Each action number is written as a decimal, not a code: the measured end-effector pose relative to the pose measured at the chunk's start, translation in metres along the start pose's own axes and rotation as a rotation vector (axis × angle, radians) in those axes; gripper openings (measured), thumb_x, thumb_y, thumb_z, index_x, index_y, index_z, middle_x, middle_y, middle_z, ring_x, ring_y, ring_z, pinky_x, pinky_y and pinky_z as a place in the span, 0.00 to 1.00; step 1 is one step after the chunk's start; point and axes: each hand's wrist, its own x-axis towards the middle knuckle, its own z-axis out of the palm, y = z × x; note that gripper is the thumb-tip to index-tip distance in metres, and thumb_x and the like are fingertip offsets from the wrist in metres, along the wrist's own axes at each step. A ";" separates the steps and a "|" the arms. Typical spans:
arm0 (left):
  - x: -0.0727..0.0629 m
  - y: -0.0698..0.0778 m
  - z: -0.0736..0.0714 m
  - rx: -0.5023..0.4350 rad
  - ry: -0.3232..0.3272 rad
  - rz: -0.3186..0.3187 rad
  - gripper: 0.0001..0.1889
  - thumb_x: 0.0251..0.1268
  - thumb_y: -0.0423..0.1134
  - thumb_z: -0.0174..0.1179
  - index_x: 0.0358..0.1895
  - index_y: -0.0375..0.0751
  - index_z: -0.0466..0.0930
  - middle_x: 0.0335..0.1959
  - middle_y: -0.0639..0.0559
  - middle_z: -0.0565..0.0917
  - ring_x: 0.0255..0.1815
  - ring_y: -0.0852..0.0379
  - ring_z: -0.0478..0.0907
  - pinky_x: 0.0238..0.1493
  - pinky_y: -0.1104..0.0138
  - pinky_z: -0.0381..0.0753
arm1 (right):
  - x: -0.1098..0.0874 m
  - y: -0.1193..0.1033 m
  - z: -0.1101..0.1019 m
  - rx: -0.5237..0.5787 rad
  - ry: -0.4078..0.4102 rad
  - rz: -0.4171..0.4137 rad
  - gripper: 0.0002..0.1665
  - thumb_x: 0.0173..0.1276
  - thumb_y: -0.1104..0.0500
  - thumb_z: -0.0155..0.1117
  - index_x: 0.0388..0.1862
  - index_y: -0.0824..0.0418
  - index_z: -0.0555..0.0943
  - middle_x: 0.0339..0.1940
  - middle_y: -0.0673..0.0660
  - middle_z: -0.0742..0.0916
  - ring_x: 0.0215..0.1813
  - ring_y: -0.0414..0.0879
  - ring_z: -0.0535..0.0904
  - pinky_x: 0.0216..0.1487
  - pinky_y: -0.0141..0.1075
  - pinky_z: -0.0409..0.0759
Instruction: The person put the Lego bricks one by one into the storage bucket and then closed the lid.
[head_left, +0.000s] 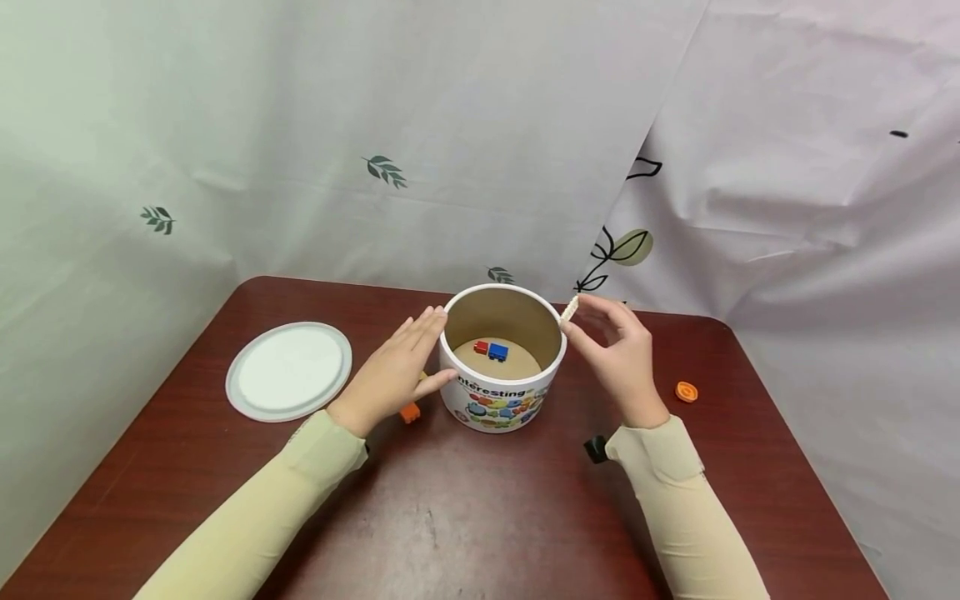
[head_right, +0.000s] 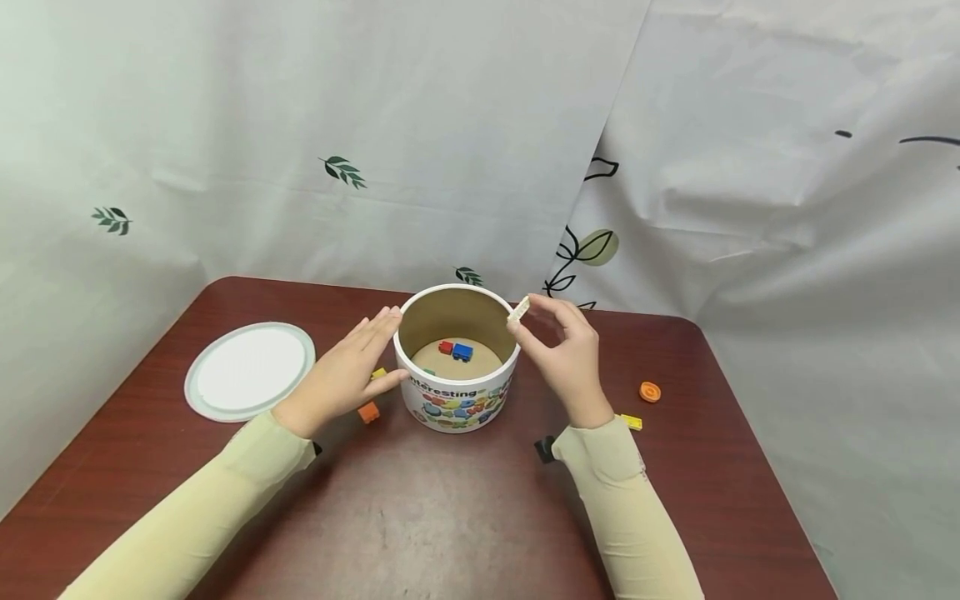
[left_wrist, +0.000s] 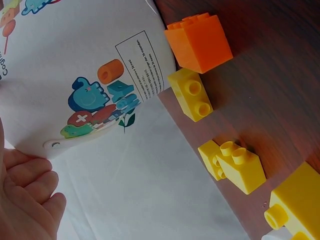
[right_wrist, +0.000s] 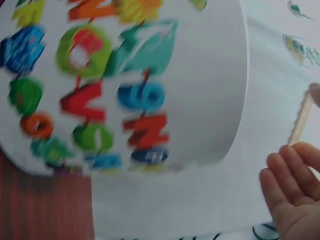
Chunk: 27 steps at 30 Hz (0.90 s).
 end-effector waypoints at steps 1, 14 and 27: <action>0.000 0.000 0.000 -0.001 0.000 -0.002 0.45 0.69 0.56 0.64 0.77 0.29 0.58 0.78 0.37 0.62 0.81 0.44 0.55 0.79 0.50 0.55 | 0.001 -0.002 0.003 -0.012 -0.012 0.007 0.25 0.59 0.70 0.76 0.57 0.66 0.84 0.50 0.62 0.84 0.53 0.48 0.85 0.59 0.36 0.82; 0.000 0.002 -0.002 -0.014 -0.008 -0.013 0.45 0.70 0.56 0.63 0.78 0.30 0.57 0.78 0.37 0.61 0.81 0.45 0.54 0.80 0.51 0.52 | 0.013 -0.014 0.044 -0.218 -0.176 -0.017 0.27 0.58 0.60 0.80 0.57 0.63 0.85 0.52 0.59 0.87 0.56 0.53 0.82 0.61 0.50 0.80; 0.000 0.002 -0.001 -0.020 0.004 0.003 0.44 0.71 0.55 0.63 0.77 0.29 0.58 0.77 0.36 0.63 0.81 0.44 0.55 0.79 0.51 0.53 | 0.024 -0.018 0.075 -0.439 -0.455 0.100 0.26 0.60 0.57 0.78 0.54 0.68 0.84 0.51 0.62 0.88 0.51 0.54 0.87 0.57 0.46 0.84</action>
